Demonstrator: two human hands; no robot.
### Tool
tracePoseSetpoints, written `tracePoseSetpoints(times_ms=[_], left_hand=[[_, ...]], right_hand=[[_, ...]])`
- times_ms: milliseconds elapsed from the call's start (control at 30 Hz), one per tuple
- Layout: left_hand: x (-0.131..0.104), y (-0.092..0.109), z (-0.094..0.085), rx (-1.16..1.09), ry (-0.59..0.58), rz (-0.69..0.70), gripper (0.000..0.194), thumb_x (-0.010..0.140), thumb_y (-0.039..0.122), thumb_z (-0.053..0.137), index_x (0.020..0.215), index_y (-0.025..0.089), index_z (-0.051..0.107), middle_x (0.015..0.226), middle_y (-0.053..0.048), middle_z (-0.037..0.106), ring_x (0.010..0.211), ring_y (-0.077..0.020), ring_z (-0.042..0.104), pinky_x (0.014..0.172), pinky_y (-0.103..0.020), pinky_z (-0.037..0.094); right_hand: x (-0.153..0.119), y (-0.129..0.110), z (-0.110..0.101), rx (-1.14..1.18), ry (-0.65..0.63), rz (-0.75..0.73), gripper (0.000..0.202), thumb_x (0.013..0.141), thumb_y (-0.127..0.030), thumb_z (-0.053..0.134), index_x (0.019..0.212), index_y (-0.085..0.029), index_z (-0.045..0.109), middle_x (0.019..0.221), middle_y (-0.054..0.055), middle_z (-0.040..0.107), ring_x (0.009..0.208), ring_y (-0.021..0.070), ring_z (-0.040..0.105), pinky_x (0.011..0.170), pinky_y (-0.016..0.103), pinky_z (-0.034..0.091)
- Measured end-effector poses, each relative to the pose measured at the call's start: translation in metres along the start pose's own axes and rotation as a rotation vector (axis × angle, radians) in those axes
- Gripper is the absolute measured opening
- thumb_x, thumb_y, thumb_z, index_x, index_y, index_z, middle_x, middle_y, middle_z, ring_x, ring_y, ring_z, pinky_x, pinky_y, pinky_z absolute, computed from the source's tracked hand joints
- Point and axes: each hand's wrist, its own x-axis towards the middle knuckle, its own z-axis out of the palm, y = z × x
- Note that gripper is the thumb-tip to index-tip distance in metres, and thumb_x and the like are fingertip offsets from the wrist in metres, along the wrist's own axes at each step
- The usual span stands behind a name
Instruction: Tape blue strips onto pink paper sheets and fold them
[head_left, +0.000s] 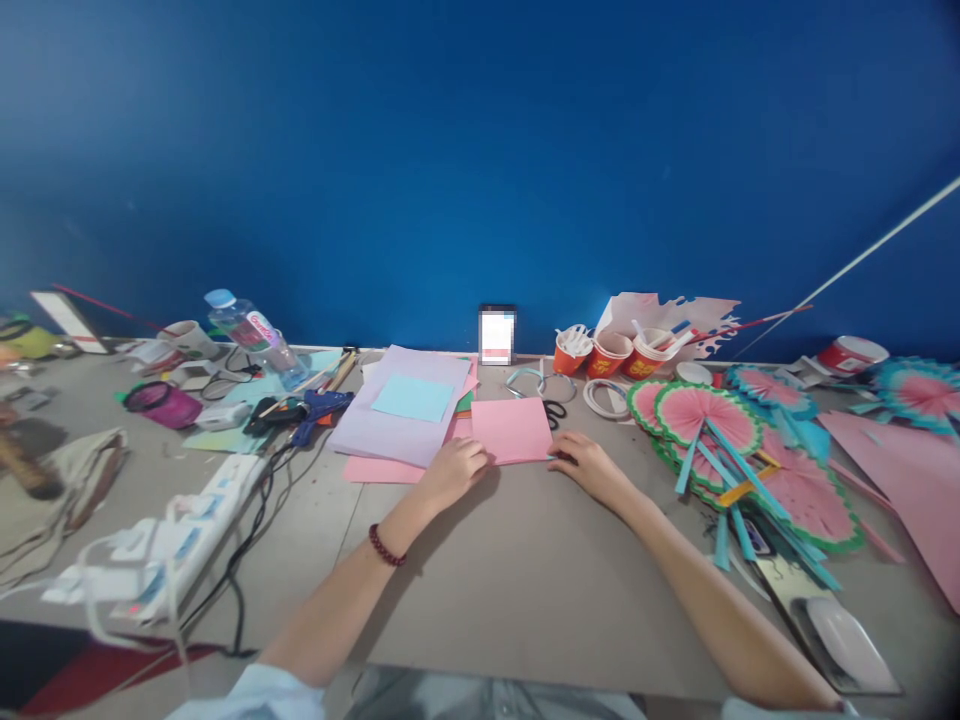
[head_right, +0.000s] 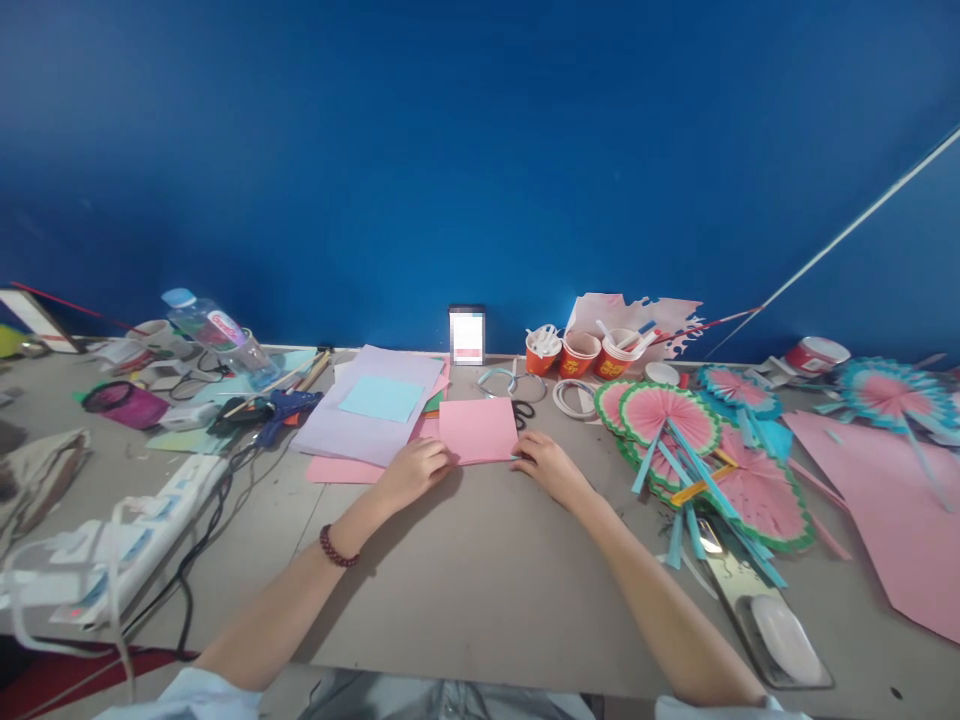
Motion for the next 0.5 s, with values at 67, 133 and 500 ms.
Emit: tracePoseSetpoints(times_ms=[67, 133, 500], left_hand=[[0.0000, 0.0006, 0.0005, 0.040, 0.000, 0.014, 0.018, 0.091, 0.020, 0.047, 0.090, 0.018, 0.064, 0.085, -0.006, 0.063, 0.085, -0.0188, 0.059, 0.076, -0.032, 0.044], [0.0001, 0.0007, 0.0015, 0.050, 0.012, 0.011, 0.018, 0.091, 0.019, 0.046, 0.088, 0.018, 0.064, 0.084, -0.006, 0.063, 0.084, -0.0184, 0.058, 0.075, -0.031, 0.044], [0.0019, -0.0045, 0.0064, -0.059, 0.104, -0.039, 0.018, 0.091, 0.019, 0.045, 0.091, 0.019, 0.063, 0.088, -0.006, 0.064, 0.086, -0.0192, 0.058, 0.077, -0.032, 0.045]], right_hand=[[-0.0005, 0.0006, 0.0000, -0.023, 0.012, -0.018, 0.007, 0.084, -0.025, 0.059, 0.085, -0.021, 0.065, 0.095, 0.008, 0.064, 0.089, 0.0201, 0.060, 0.082, 0.034, 0.048], [-0.0011, 0.0015, 0.0003, -0.046, 0.027, -0.035, 0.010, 0.086, -0.025, 0.056, 0.087, -0.022, 0.065, 0.097, 0.008, 0.065, 0.093, 0.0212, 0.060, 0.085, 0.036, 0.048], [-0.0043, 0.0025, 0.0073, -0.215, 0.048, -0.088, 0.024, 0.093, -0.026, 0.042, 0.096, -0.023, 0.066, 0.095, 0.008, 0.068, 0.094, 0.0220, 0.060, 0.083, 0.035, 0.049]])
